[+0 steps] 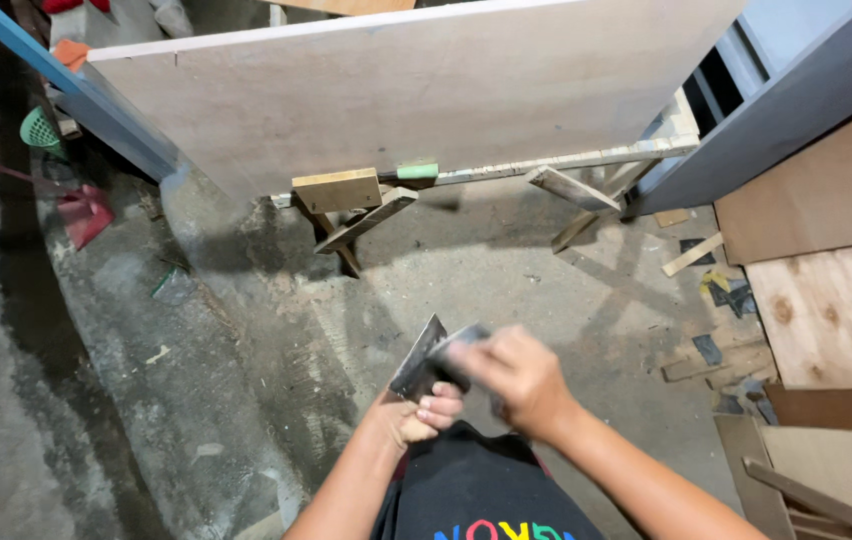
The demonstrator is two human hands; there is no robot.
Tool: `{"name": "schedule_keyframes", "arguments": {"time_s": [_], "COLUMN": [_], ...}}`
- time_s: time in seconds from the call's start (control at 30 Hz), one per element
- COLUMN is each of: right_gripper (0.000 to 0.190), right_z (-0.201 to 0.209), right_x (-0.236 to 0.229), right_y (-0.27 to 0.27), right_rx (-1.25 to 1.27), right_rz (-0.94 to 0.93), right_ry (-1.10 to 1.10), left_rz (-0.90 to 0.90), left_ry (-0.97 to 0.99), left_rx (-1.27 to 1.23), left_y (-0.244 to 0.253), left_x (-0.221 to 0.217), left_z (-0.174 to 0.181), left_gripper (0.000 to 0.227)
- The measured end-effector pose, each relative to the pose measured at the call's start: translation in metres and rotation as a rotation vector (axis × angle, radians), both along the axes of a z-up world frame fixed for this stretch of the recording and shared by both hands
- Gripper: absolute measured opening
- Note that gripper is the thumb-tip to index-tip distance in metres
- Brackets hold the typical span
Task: The person scrapes a white wooden board using two metal scrapers. They repeatedly scrape the surface and edges, then scrape the scrapers against each other to remove residue. The person continues scraping the board and the scrapers throughout the clip.
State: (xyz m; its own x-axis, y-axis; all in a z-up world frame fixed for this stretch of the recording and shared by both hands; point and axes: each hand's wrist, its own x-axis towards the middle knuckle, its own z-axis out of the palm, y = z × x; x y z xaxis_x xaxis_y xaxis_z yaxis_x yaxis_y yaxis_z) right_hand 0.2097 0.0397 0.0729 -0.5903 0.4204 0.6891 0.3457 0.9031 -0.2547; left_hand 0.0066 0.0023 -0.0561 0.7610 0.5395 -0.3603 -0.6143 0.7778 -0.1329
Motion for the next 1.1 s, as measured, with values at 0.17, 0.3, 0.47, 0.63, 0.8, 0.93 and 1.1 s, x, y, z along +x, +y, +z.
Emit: {"name": "schedule_keyframes", "arguments": {"time_s": [0.17, 0.3, 0.47, 0.63, 0.8, 0.93, 1.1], "right_gripper": [0.031, 0.034, 0.048, 0.028, 0.040, 0.038, 0.031], "right_z": [-0.006, -0.014, -0.015, -0.002, -0.015, -0.023, -0.027], "right_x": [-0.003, -0.013, -0.017, -0.049, -0.084, -0.126, -0.195], "right_y": [-0.005, 0.015, 0.014, 0.010, 0.019, 0.010, 0.009], "right_rx": [0.010, 0.047, -0.062, -0.008, -0.135, -0.045, -0.084], "right_rz": [0.102, -0.028, 0.082, 0.167, 0.157, 0.247, 0.283], "right_ry": [-0.059, -0.027, -0.163, -0.070, -0.050, -0.199, -0.060], "left_rz": [0.012, 0.011, 0.002, 0.014, 0.038, 0.061, 0.131], "left_ry": [-0.002, -0.013, -0.021, -0.020, -0.011, 0.000, 0.023], "left_rx": [0.012, 0.028, 0.042, 0.057, 0.077, 0.082, 0.085], "left_y": [0.007, 0.010, 0.014, 0.012, 0.008, 0.004, -0.011], "left_x": [-0.006, -0.011, -0.020, -0.047, -0.080, -0.126, -0.190], "left_z": [-0.005, -0.011, -0.018, -0.025, -0.030, -0.034, -0.041], "left_gripper": [0.049, 0.046, 0.044, 0.042, 0.039, 0.038, 0.036]}}
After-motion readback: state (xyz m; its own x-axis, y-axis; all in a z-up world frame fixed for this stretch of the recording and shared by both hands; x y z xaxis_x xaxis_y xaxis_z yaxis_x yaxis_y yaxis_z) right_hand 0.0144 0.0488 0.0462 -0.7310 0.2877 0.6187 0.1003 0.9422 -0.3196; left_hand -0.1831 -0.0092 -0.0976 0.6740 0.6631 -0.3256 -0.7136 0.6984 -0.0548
